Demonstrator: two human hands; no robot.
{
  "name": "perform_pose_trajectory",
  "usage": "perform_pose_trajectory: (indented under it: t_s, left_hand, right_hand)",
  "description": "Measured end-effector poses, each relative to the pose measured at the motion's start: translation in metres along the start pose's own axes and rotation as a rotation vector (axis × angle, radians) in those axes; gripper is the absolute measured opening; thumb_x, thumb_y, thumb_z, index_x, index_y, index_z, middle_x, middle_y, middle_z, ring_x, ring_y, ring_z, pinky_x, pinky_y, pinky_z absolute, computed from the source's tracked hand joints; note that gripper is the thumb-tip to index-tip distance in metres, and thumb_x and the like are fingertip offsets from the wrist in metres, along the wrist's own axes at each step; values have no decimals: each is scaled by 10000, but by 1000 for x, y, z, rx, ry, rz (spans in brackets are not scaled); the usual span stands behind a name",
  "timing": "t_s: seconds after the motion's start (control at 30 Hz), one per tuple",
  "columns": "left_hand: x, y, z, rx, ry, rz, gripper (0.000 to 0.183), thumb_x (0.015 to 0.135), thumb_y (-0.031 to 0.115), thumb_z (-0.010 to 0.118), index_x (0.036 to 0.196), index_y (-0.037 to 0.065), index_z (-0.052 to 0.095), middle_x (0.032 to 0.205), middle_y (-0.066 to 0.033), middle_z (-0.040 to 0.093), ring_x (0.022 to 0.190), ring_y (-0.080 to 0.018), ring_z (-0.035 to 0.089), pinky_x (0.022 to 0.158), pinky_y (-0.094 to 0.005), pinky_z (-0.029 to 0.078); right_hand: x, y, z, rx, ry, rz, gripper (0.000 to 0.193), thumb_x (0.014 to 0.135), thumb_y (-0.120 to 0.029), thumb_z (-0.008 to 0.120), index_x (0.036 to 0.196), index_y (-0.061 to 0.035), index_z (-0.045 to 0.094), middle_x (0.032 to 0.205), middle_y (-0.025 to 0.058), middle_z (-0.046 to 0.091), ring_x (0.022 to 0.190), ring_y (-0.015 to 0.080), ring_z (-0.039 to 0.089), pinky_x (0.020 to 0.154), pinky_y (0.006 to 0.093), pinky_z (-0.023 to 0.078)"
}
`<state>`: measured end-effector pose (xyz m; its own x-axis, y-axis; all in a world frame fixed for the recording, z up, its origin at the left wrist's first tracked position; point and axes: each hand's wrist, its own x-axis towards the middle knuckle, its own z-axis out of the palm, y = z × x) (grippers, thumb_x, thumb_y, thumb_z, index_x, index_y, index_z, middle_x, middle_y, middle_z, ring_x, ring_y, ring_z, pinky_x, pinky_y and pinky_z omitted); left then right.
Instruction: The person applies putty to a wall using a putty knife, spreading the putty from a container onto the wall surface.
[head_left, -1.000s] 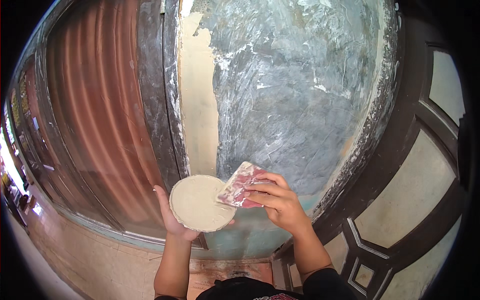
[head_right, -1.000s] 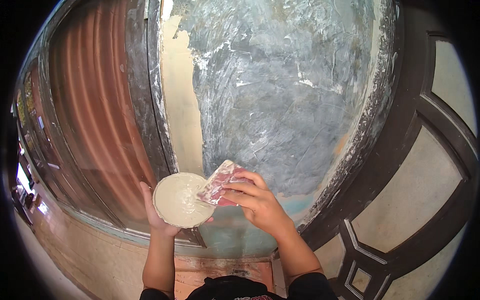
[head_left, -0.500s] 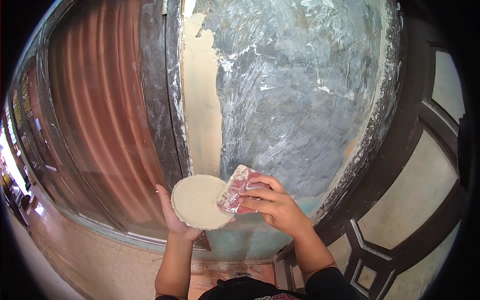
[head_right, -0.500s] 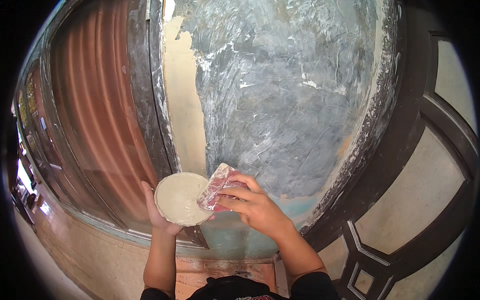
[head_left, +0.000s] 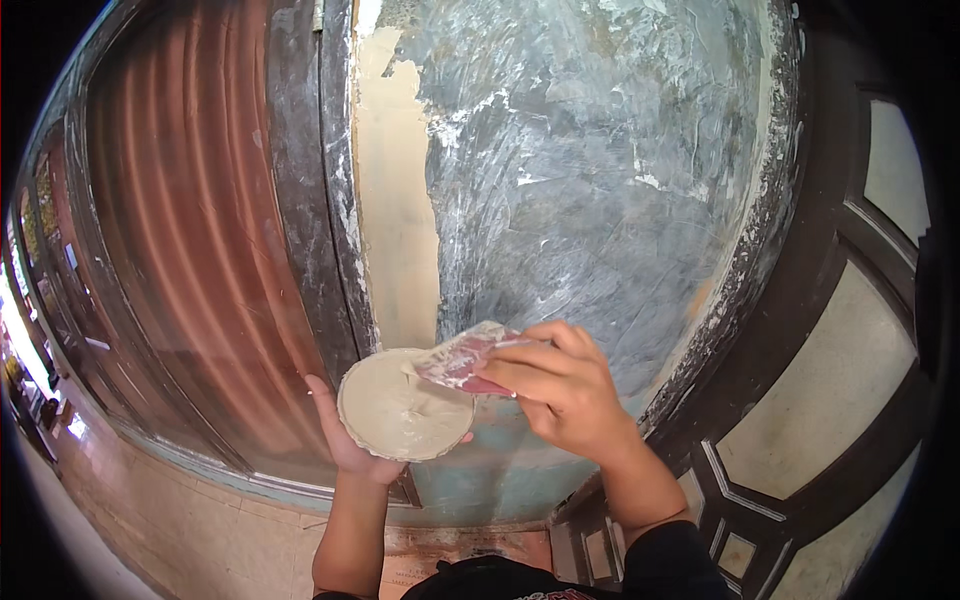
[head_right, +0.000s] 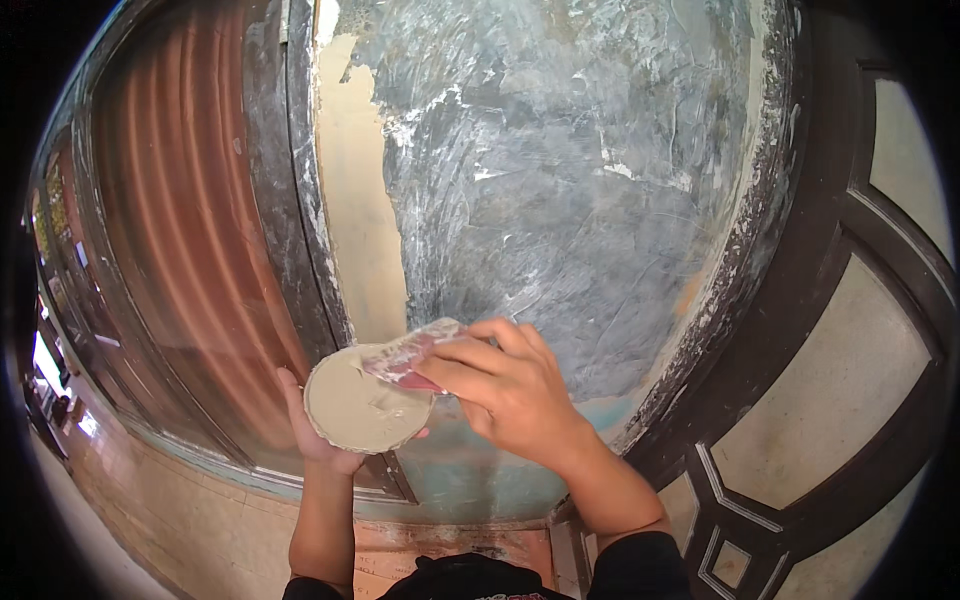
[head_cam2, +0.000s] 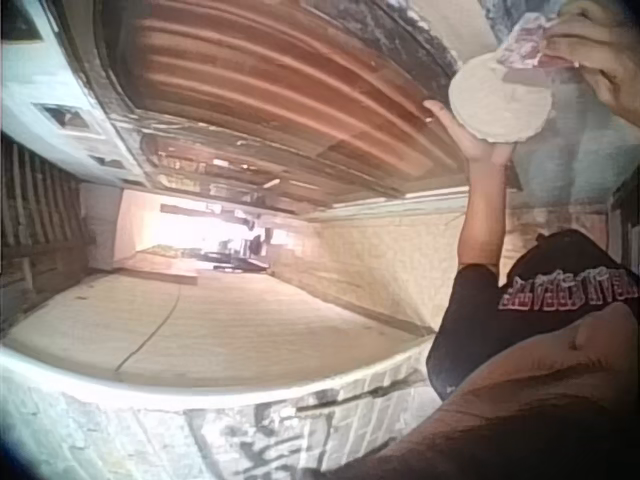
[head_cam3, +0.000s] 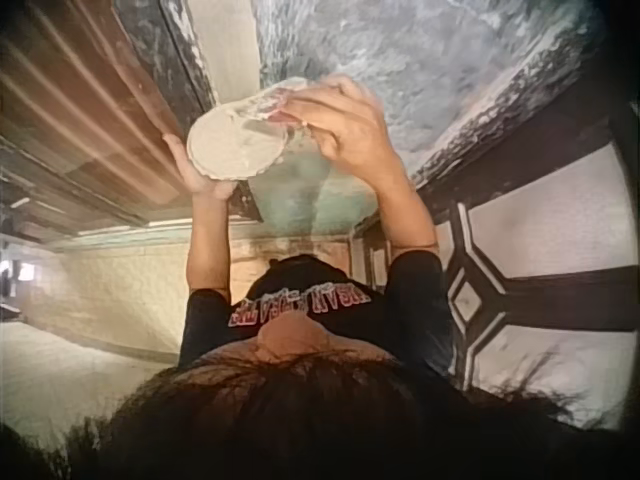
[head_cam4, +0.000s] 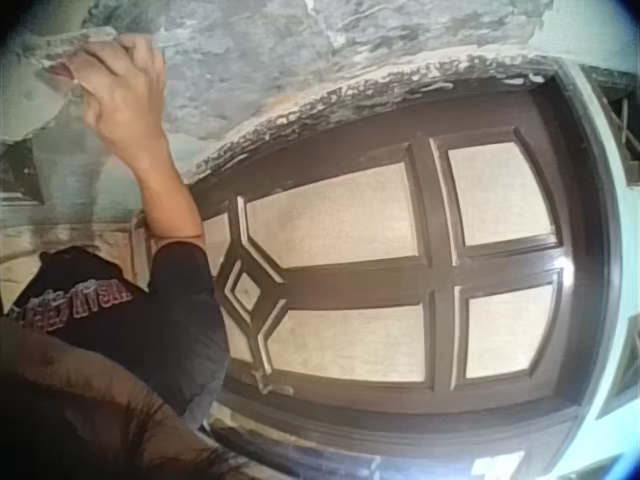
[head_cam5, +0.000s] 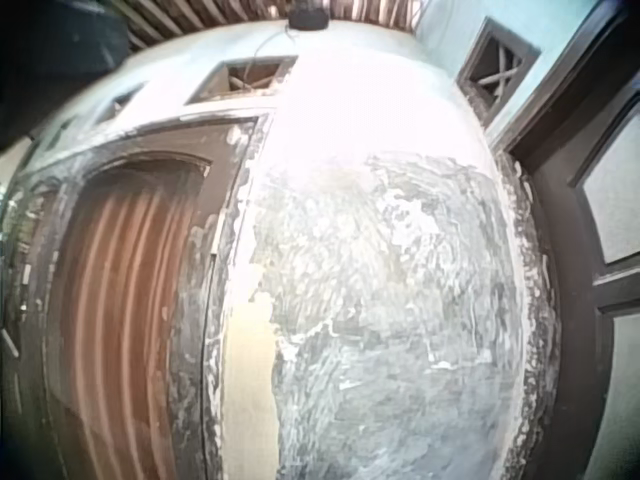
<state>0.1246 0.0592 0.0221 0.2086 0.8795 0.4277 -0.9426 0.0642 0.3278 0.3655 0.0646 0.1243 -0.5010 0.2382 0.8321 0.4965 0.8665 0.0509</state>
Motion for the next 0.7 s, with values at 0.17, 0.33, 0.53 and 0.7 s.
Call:
perform_pose_trajectory:
  t_s: [0.17,0.33,0.53,0.7]
  left_hand:
    - [11,10,12,146,165,119,1037,930,865,280,1500,15,450,1516,-231,477,1311,-471,524,1007,-715,478]
    - [24,25,15,174,187,176,1027,937,858,268,1491,17,466,1481,-228,517,1286,-477,548,1010,-717,476]
    - [36,35,37,101,10,159,1041,930,869,244,1491,21,467,1485,-237,511,1284,-504,540,989,-780,446]
    - [47,36,48,133,164,234,950,956,828,275,1484,66,483,1518,-235,469,1295,-574,482,877,-919,360]
  right_hand:
    - [44,3,-22,-17,-5,-63,339,727,12,717,1033,-126,763,1055,-8,740,910,262,628,775,377,506]
    - [86,8,-40,-137,-64,-135,244,774,-12,689,991,-124,702,938,-1,698,906,267,626,740,400,480]
    - [164,40,-45,-10,-27,-99,154,915,-25,644,1068,-29,659,920,167,709,851,377,655,770,444,509]
    - [239,77,-59,-71,26,-46,184,977,-124,663,1104,2,620,926,199,715,794,352,665,711,356,515]
